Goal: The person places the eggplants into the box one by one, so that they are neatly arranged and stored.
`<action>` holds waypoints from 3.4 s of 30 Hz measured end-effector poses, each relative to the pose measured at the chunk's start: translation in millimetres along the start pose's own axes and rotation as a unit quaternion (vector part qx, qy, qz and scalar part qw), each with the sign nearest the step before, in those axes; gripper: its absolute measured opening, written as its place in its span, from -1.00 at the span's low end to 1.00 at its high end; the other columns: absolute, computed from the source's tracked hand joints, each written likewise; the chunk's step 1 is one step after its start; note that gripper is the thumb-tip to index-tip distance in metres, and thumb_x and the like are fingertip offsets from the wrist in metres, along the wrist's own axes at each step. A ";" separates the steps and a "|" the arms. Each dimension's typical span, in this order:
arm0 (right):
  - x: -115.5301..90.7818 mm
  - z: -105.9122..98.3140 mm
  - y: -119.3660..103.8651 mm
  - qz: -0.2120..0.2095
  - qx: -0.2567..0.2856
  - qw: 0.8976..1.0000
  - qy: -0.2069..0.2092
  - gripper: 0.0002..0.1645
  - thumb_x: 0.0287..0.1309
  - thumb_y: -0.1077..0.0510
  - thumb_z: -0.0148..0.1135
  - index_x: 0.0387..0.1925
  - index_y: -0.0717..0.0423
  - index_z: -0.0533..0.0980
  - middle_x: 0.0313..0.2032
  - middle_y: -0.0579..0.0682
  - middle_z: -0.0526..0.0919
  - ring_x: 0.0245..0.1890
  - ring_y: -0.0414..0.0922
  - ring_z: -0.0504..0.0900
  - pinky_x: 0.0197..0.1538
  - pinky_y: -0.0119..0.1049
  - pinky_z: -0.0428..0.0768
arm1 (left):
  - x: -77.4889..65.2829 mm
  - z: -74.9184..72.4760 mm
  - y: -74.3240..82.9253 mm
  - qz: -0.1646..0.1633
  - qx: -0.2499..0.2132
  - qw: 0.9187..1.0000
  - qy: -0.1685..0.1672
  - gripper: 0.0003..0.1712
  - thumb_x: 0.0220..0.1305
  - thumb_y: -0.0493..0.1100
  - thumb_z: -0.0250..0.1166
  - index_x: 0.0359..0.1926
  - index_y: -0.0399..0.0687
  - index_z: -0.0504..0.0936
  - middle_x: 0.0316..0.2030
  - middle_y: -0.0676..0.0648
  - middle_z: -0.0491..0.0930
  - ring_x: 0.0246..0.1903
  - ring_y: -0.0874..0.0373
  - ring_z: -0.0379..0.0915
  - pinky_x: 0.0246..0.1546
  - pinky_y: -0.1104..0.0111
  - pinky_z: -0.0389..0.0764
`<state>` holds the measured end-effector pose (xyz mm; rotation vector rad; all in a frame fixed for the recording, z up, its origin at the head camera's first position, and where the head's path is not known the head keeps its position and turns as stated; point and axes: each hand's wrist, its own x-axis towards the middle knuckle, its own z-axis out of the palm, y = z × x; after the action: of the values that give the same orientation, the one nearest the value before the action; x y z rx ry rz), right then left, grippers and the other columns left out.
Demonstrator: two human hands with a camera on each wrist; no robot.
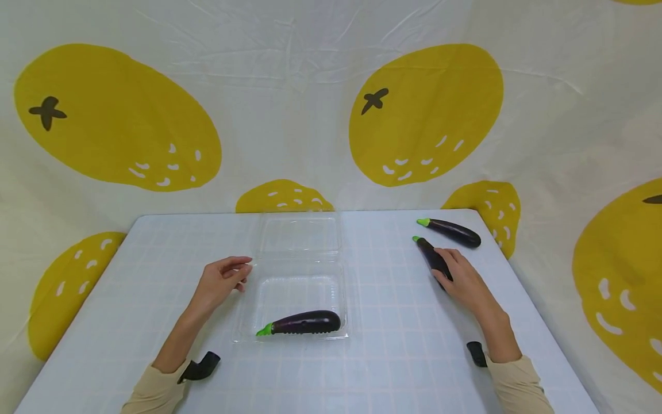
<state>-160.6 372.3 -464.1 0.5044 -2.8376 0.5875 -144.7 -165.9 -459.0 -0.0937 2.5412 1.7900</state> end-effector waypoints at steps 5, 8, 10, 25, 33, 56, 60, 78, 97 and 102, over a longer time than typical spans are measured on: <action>0.5 -0.5 -1.5 0.046 -0.003 0.999 -0.028 -0.38 0.36 0.21 0.33 0.33 0.36 0.35 0.18 0.43 0.44 0.15 0.37 0.46 0.18 0.38 0.44 | -0.7 -0.2 0.5 -0.002 -0.004 1.000 0.001 -0.62 0.45 -0.21 0.32 0.18 -0.33 0.62 -0.09 -0.34 0.65 -0.48 0.05 0.59 -0.38 0.47 0.66; 1.1 -1.3 -2.8 0.073 -0.004 0.996 -0.045 -0.37 0.38 0.19 0.31 0.35 0.37 0.35 0.20 0.44 0.42 0.17 0.38 0.44 0.22 0.38 0.41 | -0.5 -0.3 0.9 0.000 -0.004 1.000 -0.001 -0.62 0.45 -0.21 0.32 0.18 -0.34 0.61 -0.09 -0.35 0.65 -0.49 0.05 0.59 -0.38 0.48 0.66; 1.3 -1.9 -3.8 0.086 -0.005 0.995 -0.053 -0.37 0.40 0.17 0.29 0.35 0.38 0.34 0.22 0.45 0.41 0.18 0.39 0.44 0.23 0.39 0.40 | -0.3 -0.4 1.1 0.001 -0.004 1.000 -0.002 -0.62 0.45 -0.21 0.31 0.18 -0.34 0.61 -0.10 -0.35 0.65 -0.50 0.05 0.58 -0.38 0.48 0.65; 0.6 -2.0 -11.2 0.115 -0.010 0.991 -0.066 -0.36 0.36 0.20 0.27 0.33 0.45 0.34 0.26 0.53 0.41 0.26 0.46 0.38 0.26 0.39 0.36 | -0.9 1.0 -1.9 0.004 0.001 1.000 0.004 -0.63 0.44 -0.22 0.32 0.17 -0.31 0.63 -0.09 -0.33 0.66 -0.47 0.04 0.59 -0.37 0.43 0.68; 0.4 -5.3 -21.9 0.107 0.002 0.992 -0.061 -0.35 0.35 0.20 0.30 0.34 0.42 0.35 0.28 0.49 0.43 0.28 0.43 0.38 0.29 0.38 0.35 | 0.3 0.6 -1.2 0.001 0.009 1.000 0.004 -0.62 0.44 -0.19 0.33 0.18 -0.31 0.63 -0.10 -0.30 0.66 -0.48 0.03 0.59 -0.37 0.44 0.67; 2.1 -28.8 -69.6 0.044 0.003 0.998 -0.035 -0.37 0.31 0.24 0.35 0.35 0.33 0.41 0.26 0.38 0.50 0.25 0.33 0.46 0.25 0.32 0.44 | 0.2 -0.2 0.3 -0.002 0.012 1.000 0.000 -0.60 0.46 -0.17 0.32 0.20 -0.30 0.61 -0.07 -0.31 0.66 -0.48 0.03 0.60 -0.36 0.48 0.65; 2.6 -32.0 -77.9 0.030 0.004 0.999 -0.024 -0.38 0.31 0.23 0.36 0.34 0.30 0.42 0.25 0.35 0.52 0.23 0.30 0.49 0.23 0.30 0.47 | 0.4 -0.1 0.4 -0.004 0.010 1.000 0.000 -0.60 0.46 -0.16 0.32 0.19 -0.29 0.62 -0.07 -0.30 0.66 -0.48 0.04 0.59 -0.37 0.49 0.65; 6.8 -35.8 -112.4 -0.054 -0.008 0.998 0.013 -0.39 0.27 0.22 0.42 0.31 0.20 0.46 0.19 0.21 0.59 0.07 0.16 0.63 0.05 0.16 0.65 | 2.5 -0.1 -1.7 0.002 0.008 1.000 -0.001 -0.61 0.45 -0.17 0.32 0.19 -0.30 0.62 -0.10 -0.29 0.66 -0.50 0.03 0.59 -0.37 0.48 0.65; 19.6 -26.9 -146.7 -0.117 0.012 0.993 -0.001 -0.39 0.28 0.15 0.43 0.32 0.12 0.47 0.19 0.09 0.60 0.09 0.05 0.65 0.08 0.02 0.67 | 2.9 0.9 -4.1 0.013 0.003 1.000 -0.002 -0.60 0.45 -0.17 0.33 0.18 -0.33 0.62 -0.11 -0.31 0.67 -0.50 0.02 0.60 -0.36 0.41 0.68; 23.8 -20.0 -155.9 -0.136 0.026 0.990 -0.006 -0.40 0.28 0.15 0.43 0.31 0.10 0.48 0.19 0.07 0.61 0.07 0.00 0.66 0.07 -0.05 0.69 | 2.7 1.6 -3.7 0.004 0.005 1.000 0.003 -0.60 0.44 -0.15 0.34 0.18 -0.30 0.63 -0.10 -0.28 0.67 -0.49 0.02 0.60 -0.36 0.45 0.67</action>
<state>-122.7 239.3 -385.7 0.8869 -2.7033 0.6059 -147.1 -165.7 -463.2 -0.0891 2.5566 1.7823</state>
